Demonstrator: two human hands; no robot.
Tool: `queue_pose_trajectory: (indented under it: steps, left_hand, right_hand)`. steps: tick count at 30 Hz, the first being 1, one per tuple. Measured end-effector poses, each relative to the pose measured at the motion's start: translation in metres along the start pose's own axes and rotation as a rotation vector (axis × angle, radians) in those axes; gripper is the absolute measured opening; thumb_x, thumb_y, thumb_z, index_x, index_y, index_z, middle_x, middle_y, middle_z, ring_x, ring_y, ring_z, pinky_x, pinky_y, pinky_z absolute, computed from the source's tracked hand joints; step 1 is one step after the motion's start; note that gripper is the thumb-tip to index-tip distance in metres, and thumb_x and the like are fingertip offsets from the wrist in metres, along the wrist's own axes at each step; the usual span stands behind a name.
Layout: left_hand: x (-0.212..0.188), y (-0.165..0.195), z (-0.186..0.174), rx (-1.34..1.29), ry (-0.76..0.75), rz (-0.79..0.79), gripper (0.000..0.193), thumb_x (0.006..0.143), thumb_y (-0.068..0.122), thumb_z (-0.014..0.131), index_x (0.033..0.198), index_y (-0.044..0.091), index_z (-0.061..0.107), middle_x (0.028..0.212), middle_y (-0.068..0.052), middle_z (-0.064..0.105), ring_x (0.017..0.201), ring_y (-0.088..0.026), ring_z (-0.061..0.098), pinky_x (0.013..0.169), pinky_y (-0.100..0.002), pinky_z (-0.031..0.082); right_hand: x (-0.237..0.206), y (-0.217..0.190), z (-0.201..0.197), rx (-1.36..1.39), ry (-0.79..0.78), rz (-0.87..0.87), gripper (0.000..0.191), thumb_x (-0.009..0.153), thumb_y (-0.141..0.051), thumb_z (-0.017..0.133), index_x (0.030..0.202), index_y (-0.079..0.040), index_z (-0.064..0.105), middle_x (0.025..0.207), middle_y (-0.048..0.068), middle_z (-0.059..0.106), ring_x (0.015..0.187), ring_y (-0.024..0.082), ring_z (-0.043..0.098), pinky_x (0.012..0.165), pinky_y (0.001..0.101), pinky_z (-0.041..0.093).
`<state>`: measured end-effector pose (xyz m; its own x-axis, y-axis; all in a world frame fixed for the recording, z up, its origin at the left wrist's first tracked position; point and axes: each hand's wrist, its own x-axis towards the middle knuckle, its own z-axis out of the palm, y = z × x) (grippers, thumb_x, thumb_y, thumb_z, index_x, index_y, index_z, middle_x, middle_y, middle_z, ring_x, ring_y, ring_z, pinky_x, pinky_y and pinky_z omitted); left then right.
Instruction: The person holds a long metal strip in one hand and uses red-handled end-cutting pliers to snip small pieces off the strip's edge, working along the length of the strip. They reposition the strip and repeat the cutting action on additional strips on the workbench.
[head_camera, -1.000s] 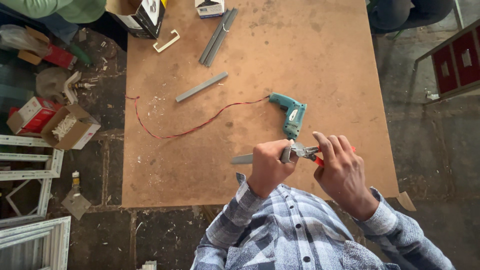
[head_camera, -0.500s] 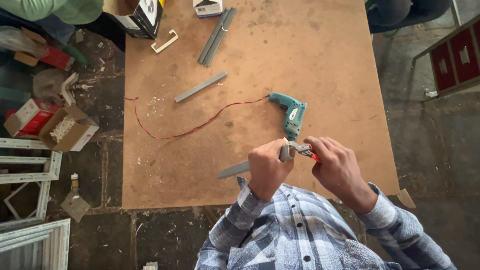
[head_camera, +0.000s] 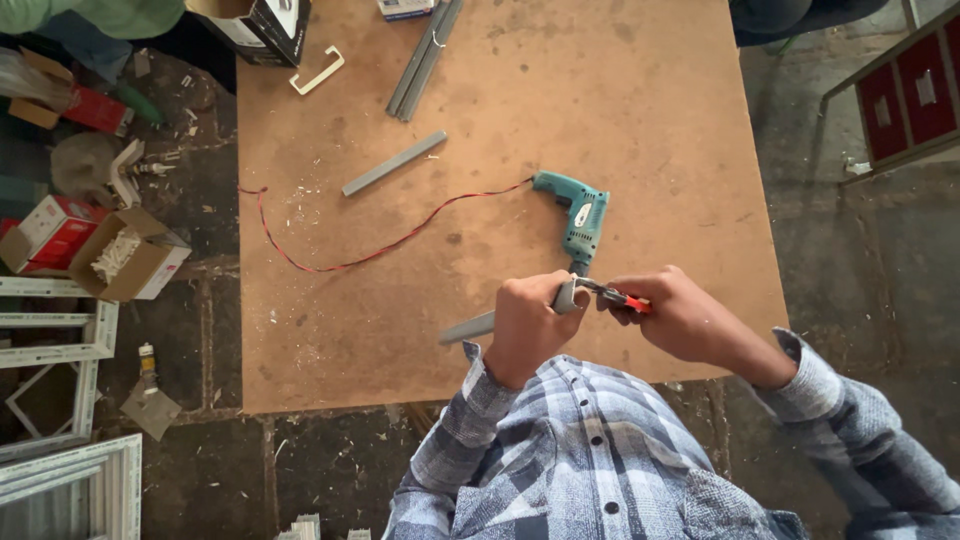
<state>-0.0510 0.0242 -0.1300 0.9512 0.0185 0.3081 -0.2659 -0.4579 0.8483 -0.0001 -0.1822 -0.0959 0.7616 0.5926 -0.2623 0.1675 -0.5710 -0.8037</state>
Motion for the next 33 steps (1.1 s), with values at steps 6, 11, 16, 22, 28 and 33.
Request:
queue_pose_trajectory:
  steps: [6,11,16,22,28,33]
  left_hand:
    - [0.005,0.004,-0.010,-0.108,-0.050,0.104,0.013,0.085,0.011,0.071,0.076,0.006,0.063,0.068,-0.015,0.060,0.063,-0.036,0.062,0.056,-0.041,0.047]
    - [0.013,0.001,-0.015,-0.153,-0.059,0.031,0.013,0.083,0.008,0.069,0.075,0.002,0.061,0.066,-0.018,0.056,0.059,-0.037,0.058,0.053,-0.040,0.045]
    - [0.015,-0.001,-0.018,-0.108,-0.033,0.033,0.014,0.082,0.008,0.069,0.073,0.003,0.060,0.066,-0.017,0.057,0.059,-0.035,0.060,0.054,-0.039,0.045]
    - [0.016,0.006,-0.019,-0.068,0.007,0.073,0.016,0.083,0.009,0.071,0.073,0.003,0.060,0.066,-0.016,0.057,0.061,-0.035,0.060,0.054,-0.040,0.045]
    - [0.021,0.020,-0.030,-0.046,-0.033,0.102,0.027,0.086,0.020,0.080,0.079,0.005,0.059,0.071,-0.013,0.054,0.065,-0.031,0.057,0.059,-0.042,0.044]
    - [0.020,0.014,-0.042,-0.091,-0.246,0.332,0.029,0.093,0.017,0.076,0.110,0.006,0.055,0.104,-0.013,0.048,0.099,-0.033,0.051,0.091,-0.047,0.044]
  right_hand:
    - [0.001,0.028,0.001,0.540,-0.288,0.158,0.031,0.066,0.015,0.044,0.083,0.008,0.069,0.063,0.008,0.062,0.056,0.017,0.056,0.049,0.0320,0.043]
    - [0.000,0.030,0.011,0.628,-0.298,0.279,0.046,0.073,0.016,0.043,0.104,0.006,0.076,0.072,0.009,0.068,0.058,0.018,0.063,0.050,0.0310,0.047]
    - [-0.001,0.004,0.021,0.312,0.121,-0.211,0.075,0.070,0.023,0.036,0.139,0.002,0.056,0.127,0.016,0.070,0.121,0.029,0.068,0.096,0.0374,0.058]
    - [-0.005,-0.025,0.024,-0.208,0.381,-0.267,0.086,0.061,0.022,0.048,0.144,0.001,0.043,0.142,0.027,0.054,0.138,0.048,0.044,0.105,0.0486,0.045]
    - [-0.007,-0.014,0.026,0.147,0.234,-0.140,0.091,0.062,0.023,0.045,0.150,-0.001,0.044,0.142,0.017,0.060,0.140,0.030,0.054,0.109,0.0434,0.047]
    - [-0.015,0.010,0.033,1.142,-0.008,0.234,0.078,0.068,0.016,0.044,0.146,0.009,0.050,0.138,0.027,0.059,0.126,0.042,0.060,0.102,0.0438,0.050]
